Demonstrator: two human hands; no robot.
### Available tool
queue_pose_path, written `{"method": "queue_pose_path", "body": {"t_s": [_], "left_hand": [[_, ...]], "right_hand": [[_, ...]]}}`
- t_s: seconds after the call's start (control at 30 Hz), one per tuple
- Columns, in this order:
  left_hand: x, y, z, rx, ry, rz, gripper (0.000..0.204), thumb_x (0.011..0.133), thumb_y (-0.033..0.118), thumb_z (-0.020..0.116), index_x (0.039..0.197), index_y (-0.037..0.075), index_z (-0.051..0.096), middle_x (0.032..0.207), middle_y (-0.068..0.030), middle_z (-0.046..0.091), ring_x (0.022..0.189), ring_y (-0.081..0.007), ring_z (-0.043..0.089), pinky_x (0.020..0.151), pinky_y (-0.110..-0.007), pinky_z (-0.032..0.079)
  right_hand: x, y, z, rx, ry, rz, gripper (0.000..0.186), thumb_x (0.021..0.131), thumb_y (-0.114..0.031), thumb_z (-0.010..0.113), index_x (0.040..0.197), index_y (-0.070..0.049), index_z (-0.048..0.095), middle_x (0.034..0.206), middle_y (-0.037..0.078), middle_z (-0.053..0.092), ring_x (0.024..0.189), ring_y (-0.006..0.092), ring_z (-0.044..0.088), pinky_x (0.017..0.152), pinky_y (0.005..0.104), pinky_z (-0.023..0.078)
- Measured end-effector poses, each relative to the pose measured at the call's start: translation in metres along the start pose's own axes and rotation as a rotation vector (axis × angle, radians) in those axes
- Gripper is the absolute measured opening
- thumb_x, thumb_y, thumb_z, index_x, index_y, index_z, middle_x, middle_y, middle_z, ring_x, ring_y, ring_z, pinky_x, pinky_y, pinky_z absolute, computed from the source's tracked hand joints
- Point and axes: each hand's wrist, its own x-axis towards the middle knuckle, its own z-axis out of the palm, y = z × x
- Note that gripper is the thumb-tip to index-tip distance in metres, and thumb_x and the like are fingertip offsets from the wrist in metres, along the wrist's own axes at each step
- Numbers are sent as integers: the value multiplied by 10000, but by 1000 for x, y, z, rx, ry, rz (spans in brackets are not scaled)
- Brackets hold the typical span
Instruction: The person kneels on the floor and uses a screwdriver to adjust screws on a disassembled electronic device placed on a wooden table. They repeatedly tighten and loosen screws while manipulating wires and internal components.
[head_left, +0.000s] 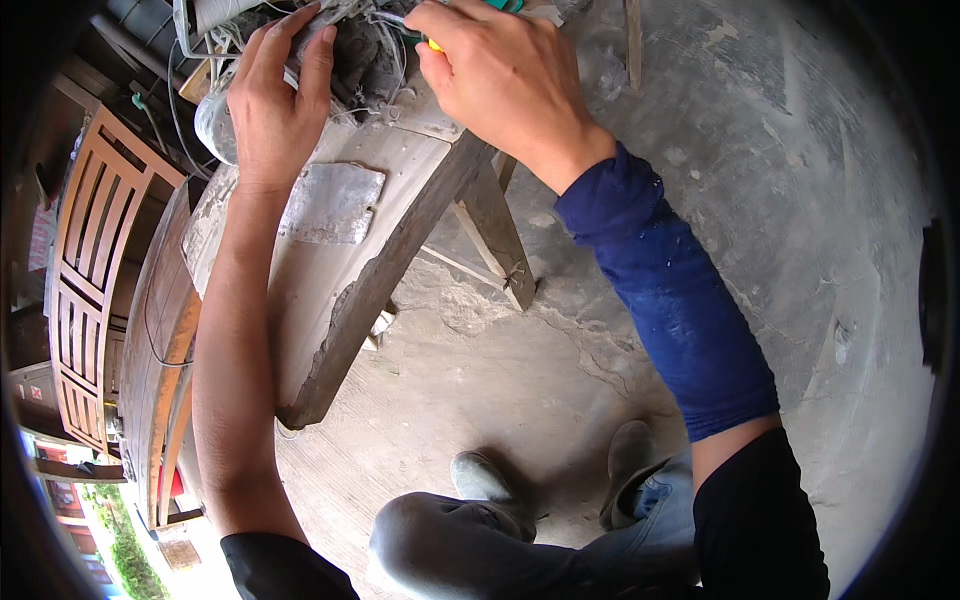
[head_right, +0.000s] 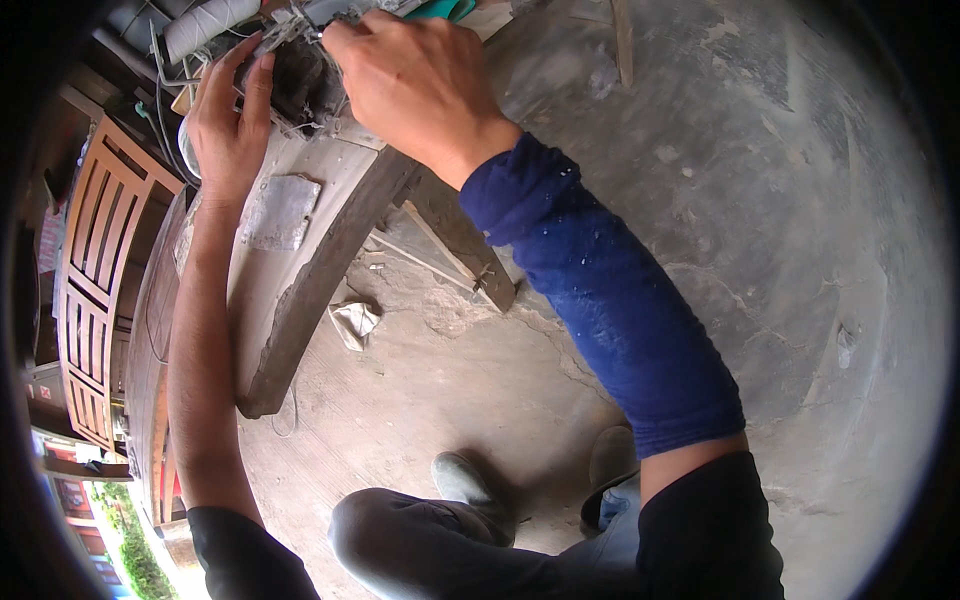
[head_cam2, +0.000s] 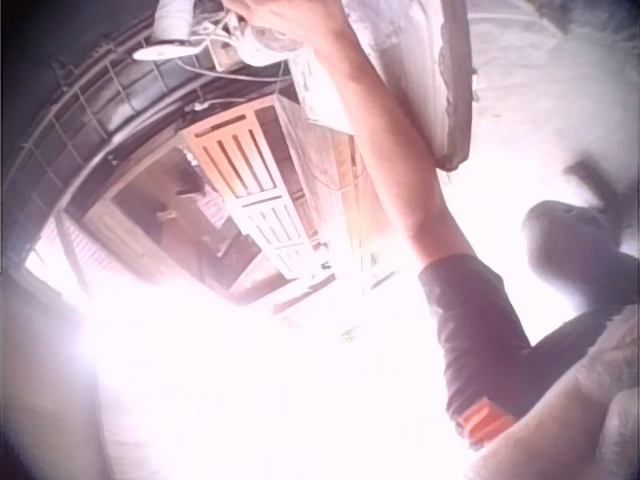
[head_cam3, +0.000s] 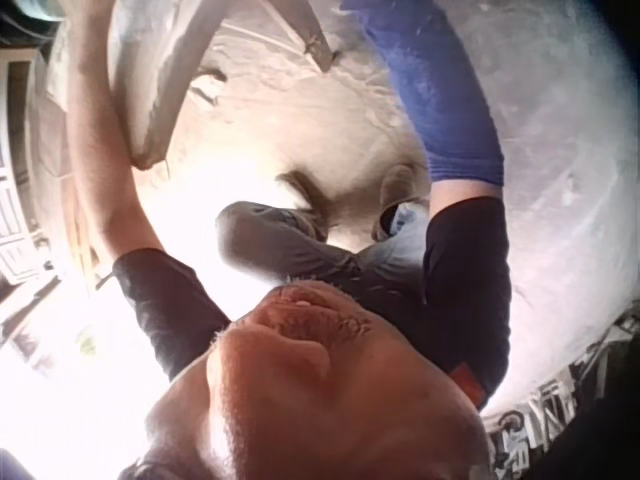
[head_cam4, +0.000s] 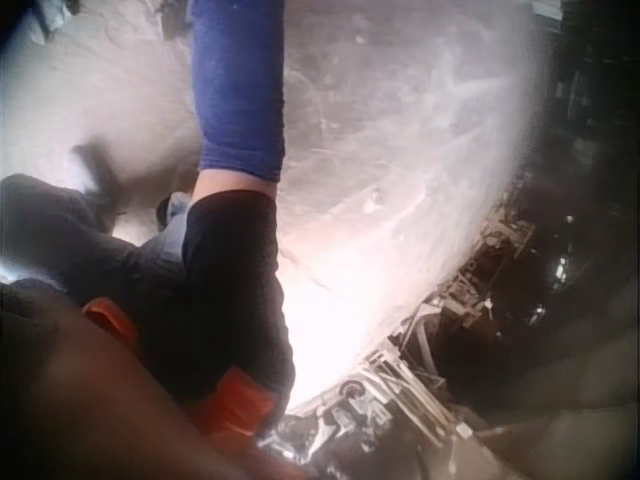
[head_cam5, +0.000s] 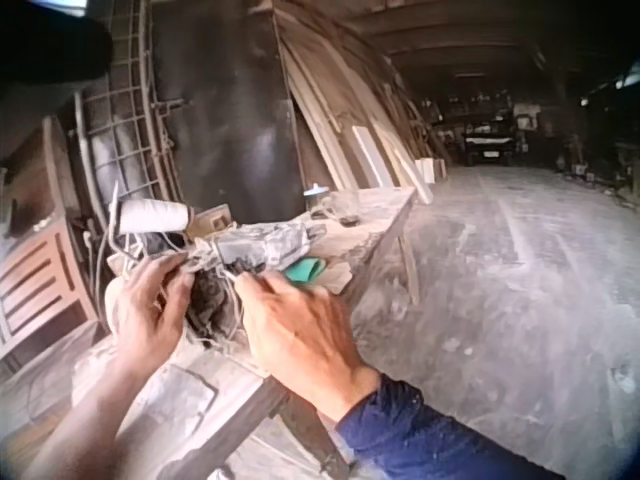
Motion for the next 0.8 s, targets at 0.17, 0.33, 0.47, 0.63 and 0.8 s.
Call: {"method": "queue_pose_path", "body": {"t_s": [0.17, 0.33, 0.47, 0.63, 0.8], "left_hand": [[-1, 3, 2, -37, -19, -10, 307, 951, 246, 669, 1220, 98, 675, 1042, -110, 693, 761, -201, 635, 742, -323, 517], [9, 5, -4, -185, -26, 58, 269, 811, 70, 653, 1057, -38, 654, 923, -188, 627, 863, -367, 635, 758, -410, 506], [10, 3, -15, -172, -97, 16, 306, 806, 90, 662, 1078, -48, 652, 941, -194, 629, 873, -373, 638, 775, -409, 513], [9, -3, -18, -264, -127, 5, 327, 781, 69, 651, 1084, -53, 650, 954, -208, 620, 902, -386, 636, 800, -424, 522], [12, 6, -17, -259, -130, -14, 335, 778, 63, 642, 1093, -49, 651, 973, -211, 619, 914, -381, 634, 795, -420, 523]], "right_hand": [[-1, -8, -4, -56, -64, -41, 186, 872, -91, 606, 1047, -38, 640, 872, 121, 633, 679, 322, 674, 595, 432, 547], [6, -16, -9, -220, -150, -24, 183, 862, -97, 609, 1022, -23, 658, 843, 165, 654, 729, 345, 689, 646, 444, 556], [37, -17, -16, -147, -236, -61, 169, 833, -86, 597, 936, 22, 676, 789, 247, 663, 760, 418, 678, 690, 499, 550], [79, -19, -31, 94, -622, 171, 162, 780, -61, 576, 817, 61, 676, 730, 272, 651, 711, 376, 691, 651, 440, 523], [70, 1, -25, 310, -575, 233, 150, 834, -85, 649, 888, 50, 684, 688, 127, 657, 546, 189, 601, 524, 340, 467]]}}
